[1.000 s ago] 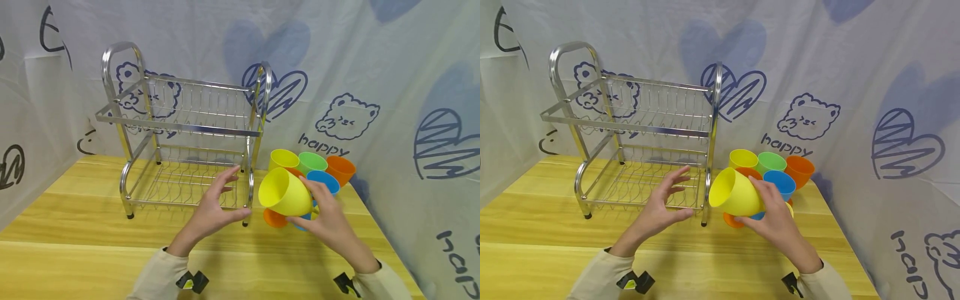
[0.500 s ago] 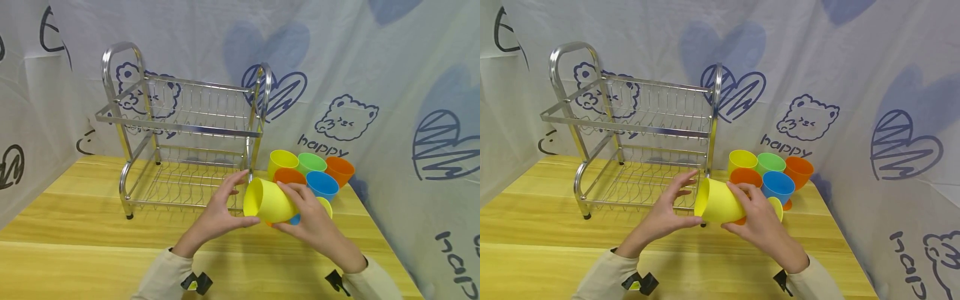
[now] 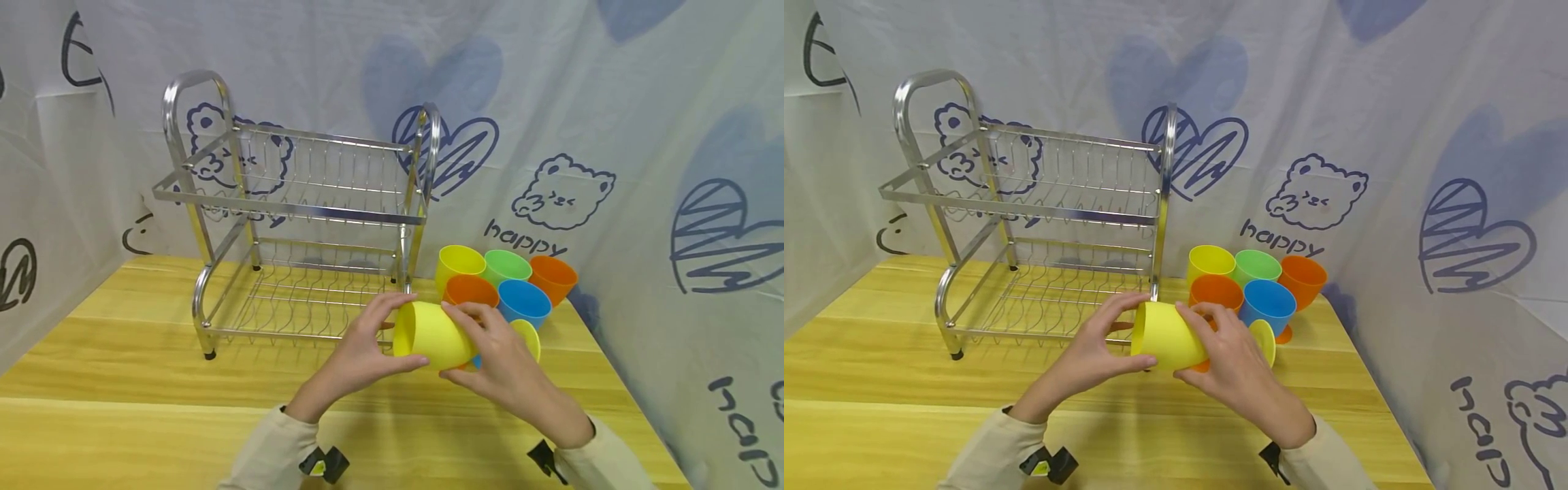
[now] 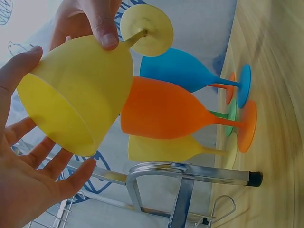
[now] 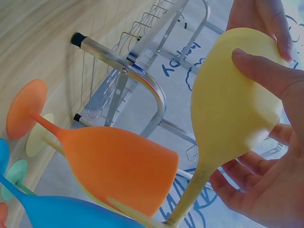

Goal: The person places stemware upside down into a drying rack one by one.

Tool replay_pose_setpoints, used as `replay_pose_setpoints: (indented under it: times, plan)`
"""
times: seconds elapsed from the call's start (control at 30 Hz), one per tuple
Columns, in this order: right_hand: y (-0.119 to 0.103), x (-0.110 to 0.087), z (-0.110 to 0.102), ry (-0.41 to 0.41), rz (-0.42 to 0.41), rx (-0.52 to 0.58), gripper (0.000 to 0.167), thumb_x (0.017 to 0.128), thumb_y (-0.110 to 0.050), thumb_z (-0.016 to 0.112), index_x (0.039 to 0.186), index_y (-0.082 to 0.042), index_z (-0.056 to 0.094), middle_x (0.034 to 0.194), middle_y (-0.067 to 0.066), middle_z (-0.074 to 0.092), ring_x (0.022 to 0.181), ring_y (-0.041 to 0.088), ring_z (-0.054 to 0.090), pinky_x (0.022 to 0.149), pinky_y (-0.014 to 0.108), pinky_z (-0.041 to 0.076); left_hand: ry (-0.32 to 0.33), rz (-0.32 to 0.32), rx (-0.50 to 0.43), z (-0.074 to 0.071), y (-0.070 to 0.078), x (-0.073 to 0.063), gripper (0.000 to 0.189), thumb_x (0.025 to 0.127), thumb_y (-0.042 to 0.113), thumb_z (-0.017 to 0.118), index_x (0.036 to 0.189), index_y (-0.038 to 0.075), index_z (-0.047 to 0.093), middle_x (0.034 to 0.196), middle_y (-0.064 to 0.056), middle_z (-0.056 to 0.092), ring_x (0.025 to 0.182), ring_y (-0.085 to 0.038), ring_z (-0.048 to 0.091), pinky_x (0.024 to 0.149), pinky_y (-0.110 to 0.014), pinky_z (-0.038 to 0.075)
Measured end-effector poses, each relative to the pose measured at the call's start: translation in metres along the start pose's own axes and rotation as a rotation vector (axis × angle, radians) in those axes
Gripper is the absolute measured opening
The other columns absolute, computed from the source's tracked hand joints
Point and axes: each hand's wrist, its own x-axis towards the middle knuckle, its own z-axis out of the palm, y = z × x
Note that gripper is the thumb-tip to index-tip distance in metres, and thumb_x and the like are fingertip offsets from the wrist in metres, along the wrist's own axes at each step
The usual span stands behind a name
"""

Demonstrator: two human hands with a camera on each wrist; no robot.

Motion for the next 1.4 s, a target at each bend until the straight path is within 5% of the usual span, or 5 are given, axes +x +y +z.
replay_pose_setpoints:
  times: [1.4]
  plan:
    - [-0.0002,-0.0021,0.0023,0.045,-0.040,-0.008,0.092,0.058,-0.020,0.095,0.136,-0.001,0.050,0.126,0.017,0.053,0.110,0.033,0.051,0.091,0.050,0.048,0.058,0.011,-0.083,0.0010,-0.0022,-0.0024,0.070,0.073,0.008,0.085,0.135,0.008,0.052,0.137,-0.011,0.047,0.124,-0.030,0.047,0.091,-0.039,0.051]
